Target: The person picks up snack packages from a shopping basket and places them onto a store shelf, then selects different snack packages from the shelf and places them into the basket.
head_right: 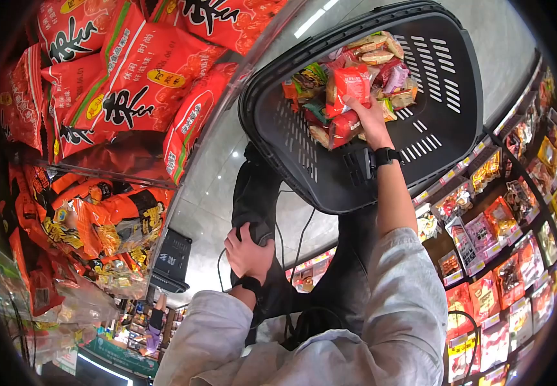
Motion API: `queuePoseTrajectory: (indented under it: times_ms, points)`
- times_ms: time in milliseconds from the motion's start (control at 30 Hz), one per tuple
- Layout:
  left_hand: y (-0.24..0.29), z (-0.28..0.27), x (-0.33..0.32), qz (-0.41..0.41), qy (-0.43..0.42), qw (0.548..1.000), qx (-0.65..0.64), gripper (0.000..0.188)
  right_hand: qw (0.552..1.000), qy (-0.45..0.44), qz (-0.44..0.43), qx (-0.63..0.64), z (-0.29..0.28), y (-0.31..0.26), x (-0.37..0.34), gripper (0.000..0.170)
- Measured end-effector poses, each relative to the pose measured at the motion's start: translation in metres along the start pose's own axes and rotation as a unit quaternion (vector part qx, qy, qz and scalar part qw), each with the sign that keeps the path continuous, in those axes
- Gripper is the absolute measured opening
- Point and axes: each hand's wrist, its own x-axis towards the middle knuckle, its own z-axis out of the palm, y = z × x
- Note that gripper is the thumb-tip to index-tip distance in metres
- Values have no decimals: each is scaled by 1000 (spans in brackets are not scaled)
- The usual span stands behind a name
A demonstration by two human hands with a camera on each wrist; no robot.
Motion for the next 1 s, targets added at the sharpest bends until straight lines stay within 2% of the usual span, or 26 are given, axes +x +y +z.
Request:
queuePoseTrajectory:
  times_ms: [33, 133, 233, 333, 500, 567, 600, 700, 733, 767, 800, 833, 867, 933, 967, 1000]
  points:
    - [2, -1, 0, 1, 0, 1000, 2, 66, 998, -28, 36, 33, -3, -1, 1, 71]
    - [-5, 2, 1, -4, 0, 1000, 2, 66, 987, -41, 117, 104, 0, 8, -13, 62]
    - [1, -2, 2, -1, 7, 1000, -7, 64, 977, -73, 120, 163, -15, -8, -41, 58]
    - [1, -7, 6, 3, 14, 999, -31, 63, 977, -111, 112, 145, -39, -33, -88, 58]
    - [-14, -15, 20, 9, 7, 996, -87, 66, 980, -121, 32, 156, -29, -114, -237, 72]
    - [-20, -26, 30, 36, 12, 990, -139, 69, 982, -102, 22, 154, -22, -146, -313, 88]
    - [-26, -31, 32, 49, -17, 984, -171, 80, 983, -97, 13, 153, -17, -159, -353, 90]
    - [-45, -59, 27, 170, 56, 957, -226, 84, 984, -110, -35, 133, 11, -191, -457, 94]
    - [-47, -80, 19, 184, 17, 953, -241, 88, 983, -125, -55, 120, 22, -202, -484, 96]
    - [-54, -104, 12, 244, -9, 930, -276, 82, 982, -142, -76, 102, 36, -209, -510, 98]
    - [-58, -134, 1, 263, -124, 889, -353, 76, 979, -163, -92, 81, 47, -216, -536, 99]
    - [-62, -172, -14, 281, -235, 830, -421, 71, 975, -190, -104, 56, 58, -221, -557, 101]
    - [-68, -217, -35, 279, -301, 772, -485, 67, 968, -224, -111, 30, 69, -224, -572, 103]
    - [-86, -301, -98, 268, -422, 629, -595, 61, 948, -303, -97, -15, 82, -223, -598, 106]
    - [-96, -320, -127, 289, -447, 567, -629, 65, 935, -347, -68, -27, 84, -218, -607, 108]
    - [-105, -338, -158, 283, -425, 560, -653, 63, 916, -399, -12, -35, 83, -212, -612, 110]
